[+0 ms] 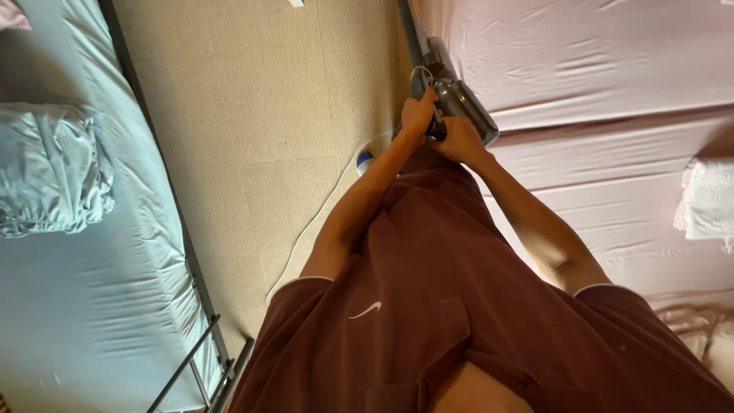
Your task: The person uses a corded stick vacuum cleaner to clean the carpeted floor of a bedroom. They move the vacuum back and forth between two beds and around a metal bed frame, systematically covering the floor area.
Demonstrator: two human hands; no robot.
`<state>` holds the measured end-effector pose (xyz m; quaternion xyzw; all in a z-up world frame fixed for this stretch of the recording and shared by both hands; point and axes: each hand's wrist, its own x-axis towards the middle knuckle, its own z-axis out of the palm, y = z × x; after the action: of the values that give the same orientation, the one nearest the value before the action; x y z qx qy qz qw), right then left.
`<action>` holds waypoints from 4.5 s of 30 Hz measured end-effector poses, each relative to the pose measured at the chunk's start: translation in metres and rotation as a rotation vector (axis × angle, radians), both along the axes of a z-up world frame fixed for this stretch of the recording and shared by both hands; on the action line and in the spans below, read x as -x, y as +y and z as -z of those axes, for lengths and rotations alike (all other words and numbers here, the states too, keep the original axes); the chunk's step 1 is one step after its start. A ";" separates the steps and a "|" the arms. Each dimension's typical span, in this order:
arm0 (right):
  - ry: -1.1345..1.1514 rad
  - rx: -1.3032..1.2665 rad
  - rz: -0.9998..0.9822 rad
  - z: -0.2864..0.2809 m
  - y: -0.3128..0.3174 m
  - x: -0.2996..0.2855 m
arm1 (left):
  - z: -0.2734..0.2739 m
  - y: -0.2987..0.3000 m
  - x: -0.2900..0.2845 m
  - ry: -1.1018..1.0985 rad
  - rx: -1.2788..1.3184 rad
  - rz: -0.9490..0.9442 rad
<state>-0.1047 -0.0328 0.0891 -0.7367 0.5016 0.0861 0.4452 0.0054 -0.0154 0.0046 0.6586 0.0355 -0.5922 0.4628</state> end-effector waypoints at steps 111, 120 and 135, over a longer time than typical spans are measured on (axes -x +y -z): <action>0.339 0.037 -0.660 0.039 -0.424 -0.243 | 0.187 -0.375 -0.203 0.147 0.071 -0.455; 0.163 -0.050 -0.505 0.070 -0.355 -0.127 | 0.114 -0.311 -0.114 0.028 -0.110 -0.237; -0.069 0.009 -0.462 0.060 -0.419 -0.125 | 0.126 -0.391 -0.132 0.025 -0.016 -0.327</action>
<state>0.0205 -0.4521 0.0294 -0.8365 0.3043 0.1583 0.4274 0.1371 -0.4064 -0.1213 0.6403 0.1524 -0.5169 0.5474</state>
